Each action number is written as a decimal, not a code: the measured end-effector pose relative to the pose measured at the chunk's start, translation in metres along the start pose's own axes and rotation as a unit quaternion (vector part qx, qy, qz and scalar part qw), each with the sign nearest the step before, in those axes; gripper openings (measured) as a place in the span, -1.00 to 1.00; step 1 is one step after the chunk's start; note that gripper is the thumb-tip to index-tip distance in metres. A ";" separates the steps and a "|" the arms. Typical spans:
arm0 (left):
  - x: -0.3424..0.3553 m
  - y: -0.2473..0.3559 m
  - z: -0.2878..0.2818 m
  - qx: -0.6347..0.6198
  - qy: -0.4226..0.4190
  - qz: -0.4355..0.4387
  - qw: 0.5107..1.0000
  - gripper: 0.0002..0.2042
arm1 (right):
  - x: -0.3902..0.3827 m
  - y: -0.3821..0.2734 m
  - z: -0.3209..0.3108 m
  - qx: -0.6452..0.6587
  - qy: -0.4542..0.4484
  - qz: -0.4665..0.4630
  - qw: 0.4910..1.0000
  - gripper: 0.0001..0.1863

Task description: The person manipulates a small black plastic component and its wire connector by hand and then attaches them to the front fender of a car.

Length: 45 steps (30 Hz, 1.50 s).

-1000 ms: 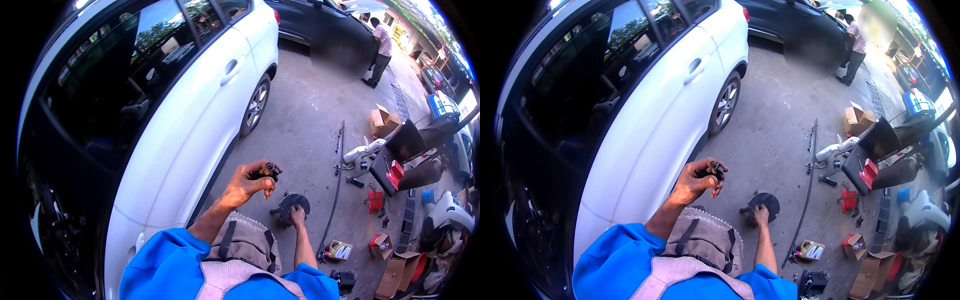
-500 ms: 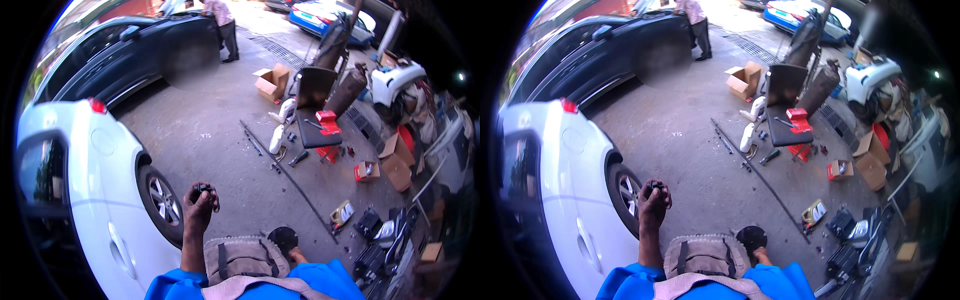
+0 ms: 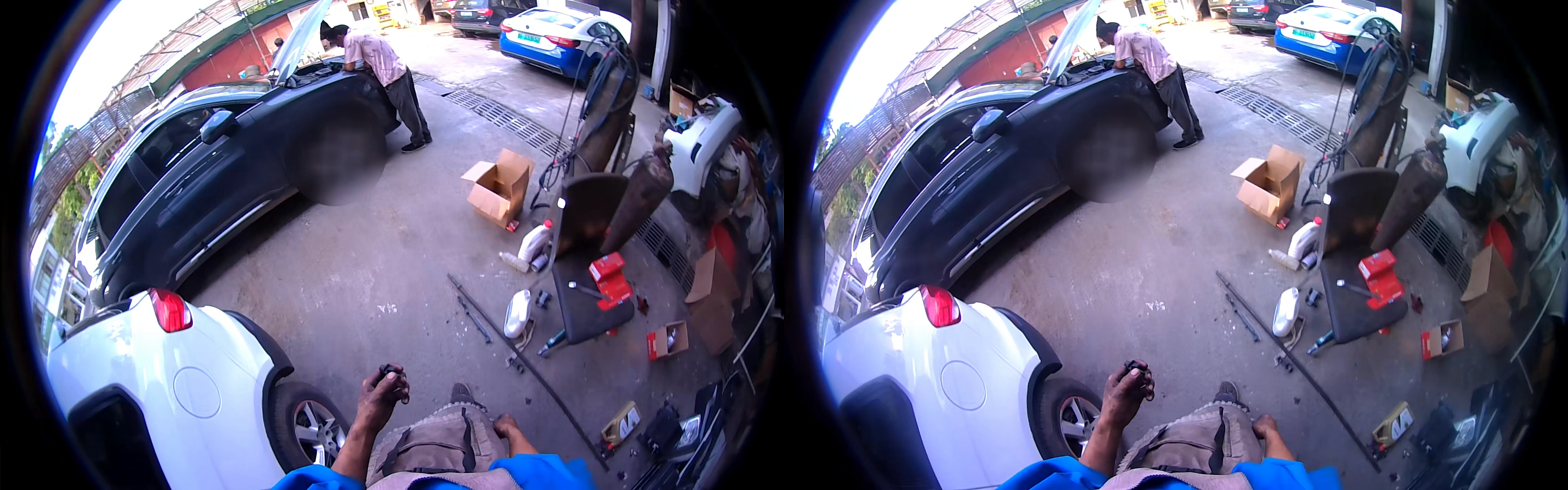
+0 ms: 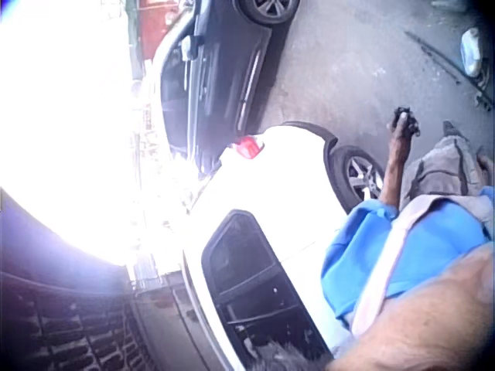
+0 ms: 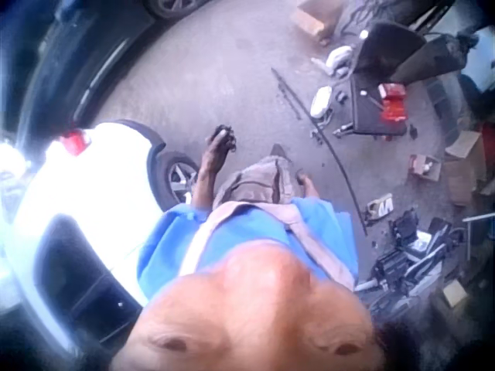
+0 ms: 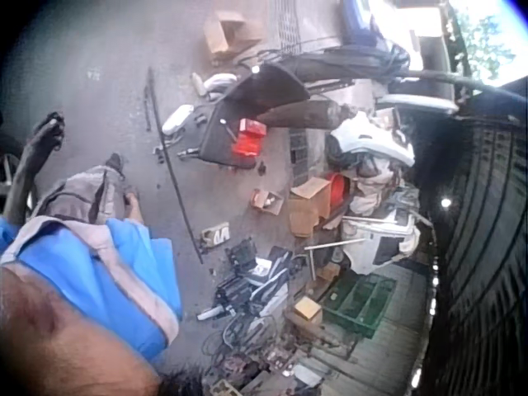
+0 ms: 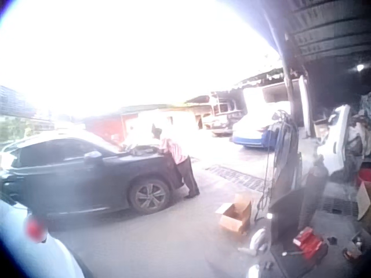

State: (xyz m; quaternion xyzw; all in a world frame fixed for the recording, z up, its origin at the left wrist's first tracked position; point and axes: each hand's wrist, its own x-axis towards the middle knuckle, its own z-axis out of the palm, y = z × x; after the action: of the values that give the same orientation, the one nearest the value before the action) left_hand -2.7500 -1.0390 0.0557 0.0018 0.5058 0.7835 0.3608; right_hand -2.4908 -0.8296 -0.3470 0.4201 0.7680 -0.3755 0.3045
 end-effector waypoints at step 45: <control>1.505 0.506 0.256 0.015 -0.115 0.042 0.992 -0.56 | 0.914 -0.955 -1.071 0.294 0.142 -0.201 0.924 -0.68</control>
State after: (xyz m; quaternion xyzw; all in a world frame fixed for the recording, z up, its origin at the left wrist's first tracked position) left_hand -4.0541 -0.0982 0.0377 0.1185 0.4723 0.7850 0.3829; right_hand -3.9101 0.0945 -0.1857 0.3764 0.7266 -0.5741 -0.0263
